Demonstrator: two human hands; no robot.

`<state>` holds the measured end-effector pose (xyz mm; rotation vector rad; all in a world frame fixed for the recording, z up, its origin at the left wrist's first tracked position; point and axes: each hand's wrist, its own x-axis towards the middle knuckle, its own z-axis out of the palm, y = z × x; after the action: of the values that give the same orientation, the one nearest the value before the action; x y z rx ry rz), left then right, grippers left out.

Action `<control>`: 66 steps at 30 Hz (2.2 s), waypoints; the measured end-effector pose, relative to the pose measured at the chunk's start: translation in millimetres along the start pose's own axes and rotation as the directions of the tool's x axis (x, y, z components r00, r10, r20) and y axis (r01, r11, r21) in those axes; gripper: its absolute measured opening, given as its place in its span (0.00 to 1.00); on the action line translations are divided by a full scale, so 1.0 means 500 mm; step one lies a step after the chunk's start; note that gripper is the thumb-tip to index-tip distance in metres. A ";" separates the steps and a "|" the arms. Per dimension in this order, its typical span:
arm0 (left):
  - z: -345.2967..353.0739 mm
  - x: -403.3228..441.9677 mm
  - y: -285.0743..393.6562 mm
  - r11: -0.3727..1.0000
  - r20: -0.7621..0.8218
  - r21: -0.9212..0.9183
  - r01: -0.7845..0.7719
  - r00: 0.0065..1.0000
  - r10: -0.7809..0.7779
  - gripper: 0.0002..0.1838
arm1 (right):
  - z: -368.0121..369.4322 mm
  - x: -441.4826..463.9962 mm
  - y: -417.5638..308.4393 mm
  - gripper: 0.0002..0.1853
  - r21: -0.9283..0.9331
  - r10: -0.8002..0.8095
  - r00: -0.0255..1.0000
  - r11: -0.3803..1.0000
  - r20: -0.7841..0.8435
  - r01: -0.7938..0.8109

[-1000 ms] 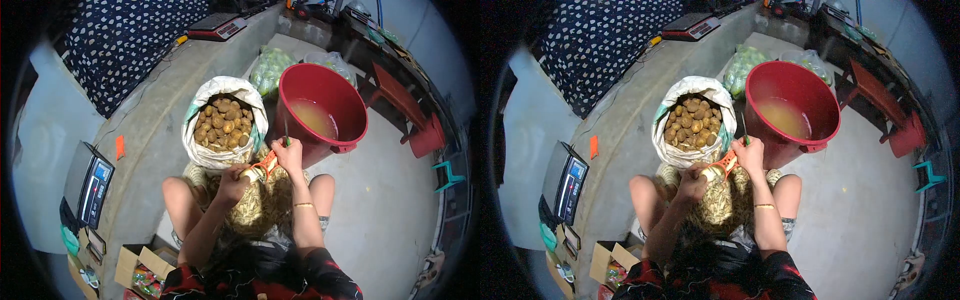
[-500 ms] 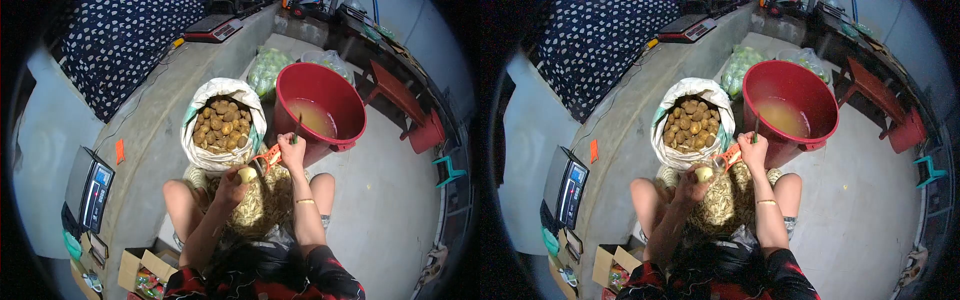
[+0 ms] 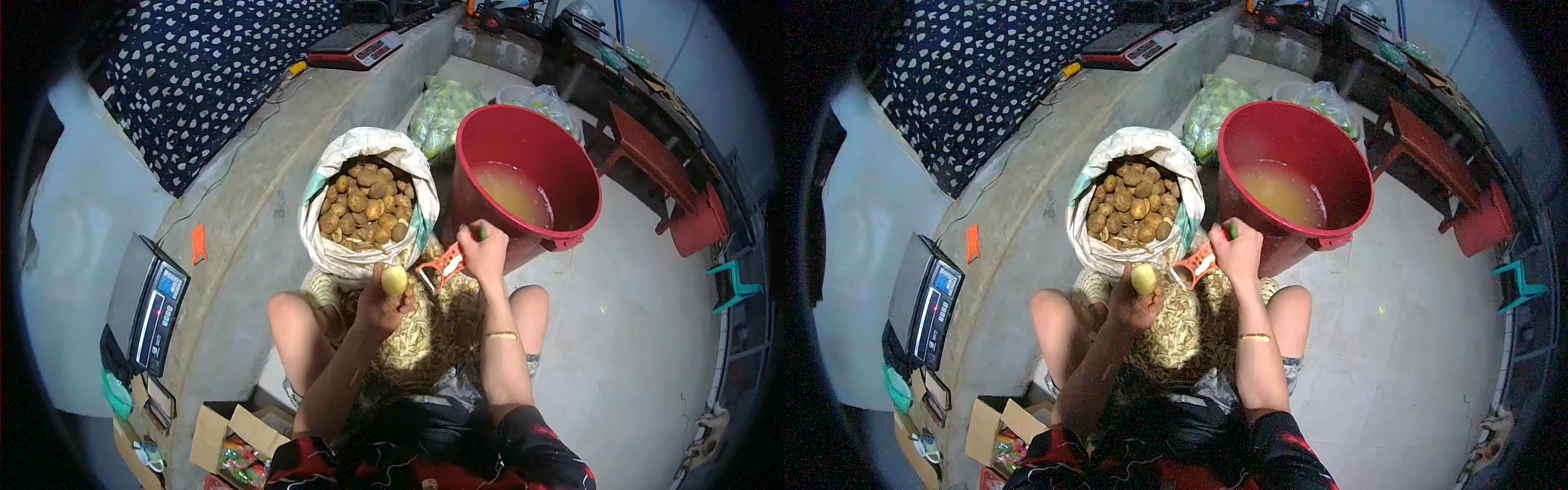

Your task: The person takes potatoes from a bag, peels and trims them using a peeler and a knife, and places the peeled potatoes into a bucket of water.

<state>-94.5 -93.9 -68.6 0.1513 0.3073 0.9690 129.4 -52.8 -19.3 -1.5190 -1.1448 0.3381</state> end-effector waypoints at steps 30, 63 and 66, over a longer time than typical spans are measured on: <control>-0.072 0.043 -0.003 0.992 -0.349 0.111 0.054 0.937 -0.012 0.17 | 0.011 -0.049 0.038 0.17 -0.721 0.325 0.861 0.690 0.391 0.067; -0.279 0.123 0.137 -0.779 0.056 0.565 0.270 0.930 0.363 0.33 | -0.053 -0.022 -0.012 0.22 -0.680 0.423 0.783 0.733 0.457 0.000; -0.307 0.126 0.153 -0.878 0.100 0.426 0.218 0.953 0.285 0.30 | -0.037 -0.028 -0.012 0.21 -0.685 0.372 0.809 0.726 0.455 0.051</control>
<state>-171.1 -0.4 -205.4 2.4500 1.7770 0.1041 133.5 -75.6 -13.5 -2.2765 -1.7319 0.5720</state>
